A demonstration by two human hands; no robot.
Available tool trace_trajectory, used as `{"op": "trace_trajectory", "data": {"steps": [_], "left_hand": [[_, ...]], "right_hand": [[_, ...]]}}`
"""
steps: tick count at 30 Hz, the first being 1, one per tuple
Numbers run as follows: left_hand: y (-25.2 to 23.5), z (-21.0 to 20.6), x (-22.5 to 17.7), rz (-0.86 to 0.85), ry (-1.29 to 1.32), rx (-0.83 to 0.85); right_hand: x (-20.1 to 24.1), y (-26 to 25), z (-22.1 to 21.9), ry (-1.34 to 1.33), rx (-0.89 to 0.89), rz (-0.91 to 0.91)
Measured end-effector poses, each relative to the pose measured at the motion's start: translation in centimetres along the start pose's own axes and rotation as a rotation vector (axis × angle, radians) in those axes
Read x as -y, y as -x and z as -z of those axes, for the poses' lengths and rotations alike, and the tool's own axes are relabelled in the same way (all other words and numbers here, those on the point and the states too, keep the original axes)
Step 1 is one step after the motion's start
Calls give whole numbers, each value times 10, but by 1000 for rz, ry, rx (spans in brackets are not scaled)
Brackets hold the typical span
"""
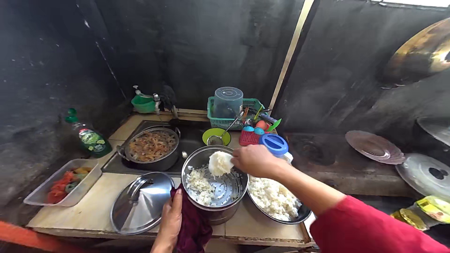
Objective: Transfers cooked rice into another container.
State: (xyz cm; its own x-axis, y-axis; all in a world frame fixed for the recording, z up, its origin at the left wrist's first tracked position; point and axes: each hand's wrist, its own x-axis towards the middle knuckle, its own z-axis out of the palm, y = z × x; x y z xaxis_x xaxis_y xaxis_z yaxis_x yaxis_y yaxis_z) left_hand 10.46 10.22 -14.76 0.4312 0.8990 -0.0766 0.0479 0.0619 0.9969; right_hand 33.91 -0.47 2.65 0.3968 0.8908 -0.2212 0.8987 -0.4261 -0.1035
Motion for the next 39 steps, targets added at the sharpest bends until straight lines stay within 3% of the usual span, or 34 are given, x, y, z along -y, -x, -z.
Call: {"op": "trace_trajectory", "data": {"steps": [4,9,18,22,31,36,39], "left_hand": [[3,-3,0,-61,-197,-47],[-3,5,3,-57,-305,35],[-3,8,-2,-40,-202,128],[-3,8,1,-70,-157,121],[-4,7,1,-43,-146,119],[-2,1,3,-68,-107,63],[-3,-1,3,-54,-107,55]], "right_hand": [[34,-53,-23,184,257,-11],[39,-76,-55,103,240,147],[25,-86,-70,-38,298,510],[16,-84,-76,-157,306,592],[-8,-59,-48,-332,274,550],[-40,-39,-27,-453,153,422],[-60,-15,-27,-678,72,304]]}}
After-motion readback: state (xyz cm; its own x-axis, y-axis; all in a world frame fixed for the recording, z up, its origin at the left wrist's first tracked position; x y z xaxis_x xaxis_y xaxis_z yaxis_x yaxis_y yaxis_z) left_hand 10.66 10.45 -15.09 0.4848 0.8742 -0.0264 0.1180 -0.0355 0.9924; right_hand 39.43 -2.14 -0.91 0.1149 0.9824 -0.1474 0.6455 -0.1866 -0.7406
